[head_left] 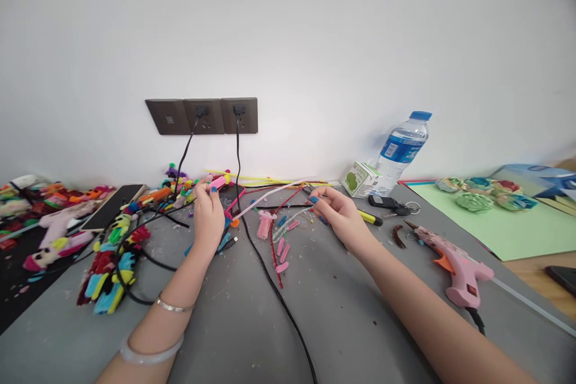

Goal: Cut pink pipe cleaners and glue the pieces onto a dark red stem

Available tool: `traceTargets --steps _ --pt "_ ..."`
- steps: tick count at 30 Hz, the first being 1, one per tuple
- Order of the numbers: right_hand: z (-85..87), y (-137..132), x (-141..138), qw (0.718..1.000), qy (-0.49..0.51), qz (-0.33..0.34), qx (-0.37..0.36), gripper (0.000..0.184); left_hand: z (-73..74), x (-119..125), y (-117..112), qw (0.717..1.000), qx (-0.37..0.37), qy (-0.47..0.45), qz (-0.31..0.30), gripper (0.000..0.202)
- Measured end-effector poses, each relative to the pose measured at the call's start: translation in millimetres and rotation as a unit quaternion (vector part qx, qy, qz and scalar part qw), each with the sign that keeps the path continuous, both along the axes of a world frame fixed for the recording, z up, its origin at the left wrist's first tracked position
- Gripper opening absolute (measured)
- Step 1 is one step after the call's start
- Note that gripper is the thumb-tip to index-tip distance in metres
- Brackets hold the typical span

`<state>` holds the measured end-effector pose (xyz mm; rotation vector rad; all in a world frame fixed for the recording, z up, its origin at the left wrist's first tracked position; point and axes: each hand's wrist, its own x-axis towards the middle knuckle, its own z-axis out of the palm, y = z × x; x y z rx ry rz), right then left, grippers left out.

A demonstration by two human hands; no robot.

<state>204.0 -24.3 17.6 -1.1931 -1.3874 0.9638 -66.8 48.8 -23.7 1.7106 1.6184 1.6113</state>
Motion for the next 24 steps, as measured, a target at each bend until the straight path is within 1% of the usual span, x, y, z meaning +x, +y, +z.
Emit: traceTargets --steps 3,5,7,9,11,12,14,15,16,18,20,22,24 --pt "0.3 -0.4 -0.1 1.0 0.003 0.001 -0.002 0.028 5.4 3.9 -3.7 0.999 -0.031 -0.019 0.003 0.008" --pt "0.2 -0.5 -0.4 1.0 0.009 0.002 -0.002 0.027 11.6 7.4 -8.2 0.998 -0.023 -0.048 -0.018 0.011" --pt "-0.5 -0.3 -0.9 1.0 0.018 0.004 0.0 0.027 17.1 12.5 -14.1 0.995 0.027 -0.072 -0.065 0.017" --pt "-1.8 0.1 -1.7 1.0 0.027 0.007 0.002 0.027 19.6 19.4 -21.0 0.988 0.076 -0.07 -0.116 0.019" --pt "-3.2 0.4 -2.5 0.999 0.036 0.018 0.004 0.028 18.6 27.5 -28.6 0.976 0.099 -0.035 -0.19 0.019" --pt "-3.8 0.5 -2.8 0.999 0.039 0.023 0.005 0.029 17.4 31.4 -32.5 0.969 0.094 -0.007 -0.229 0.018" --pt "-4.6 0.7 -3.1 0.999 0.042 0.03 0.007 0.03 15.1 37.9 -40.0 0.947 0.064 0.068 -0.308 0.013" --pt "-4.7 0.7 -3.1 0.999 0.041 0.028 0.007 0.029 14.5 40.0 -43.3 0.935 0.045 0.106 -0.336 0.011" --pt "-4.7 0.6 -3.0 0.999 0.04 0.024 0.008 0.029 14.4 41.4 -45.9 0.927 0.027 0.13 -0.351 0.011" --pt "-4.3 0.4 -2.7 0.999 0.037 0.016 0.008 0.027 15.5 42.3 -48.9 0.916 -0.004 0.165 -0.364 0.016" --pt "-3.7 0.1 -2.5 0.999 0.034 0.015 0.007 0.025 16.7 41.7 -48.7 0.915 -0.026 0.183 -0.359 0.021" --pt "-3.3 -0.1 -2.5 0.999 0.033 0.018 0.005 0.024 16.8 40.6 -46.0 0.926 -0.02 0.185 -0.329 0.023" --pt "-2.9 -0.1 -2.7 0.999 0.033 0.02 0.005 0.024 15.6 39.2 -42.2 0.945 0.011 0.174 -0.278 0.022"
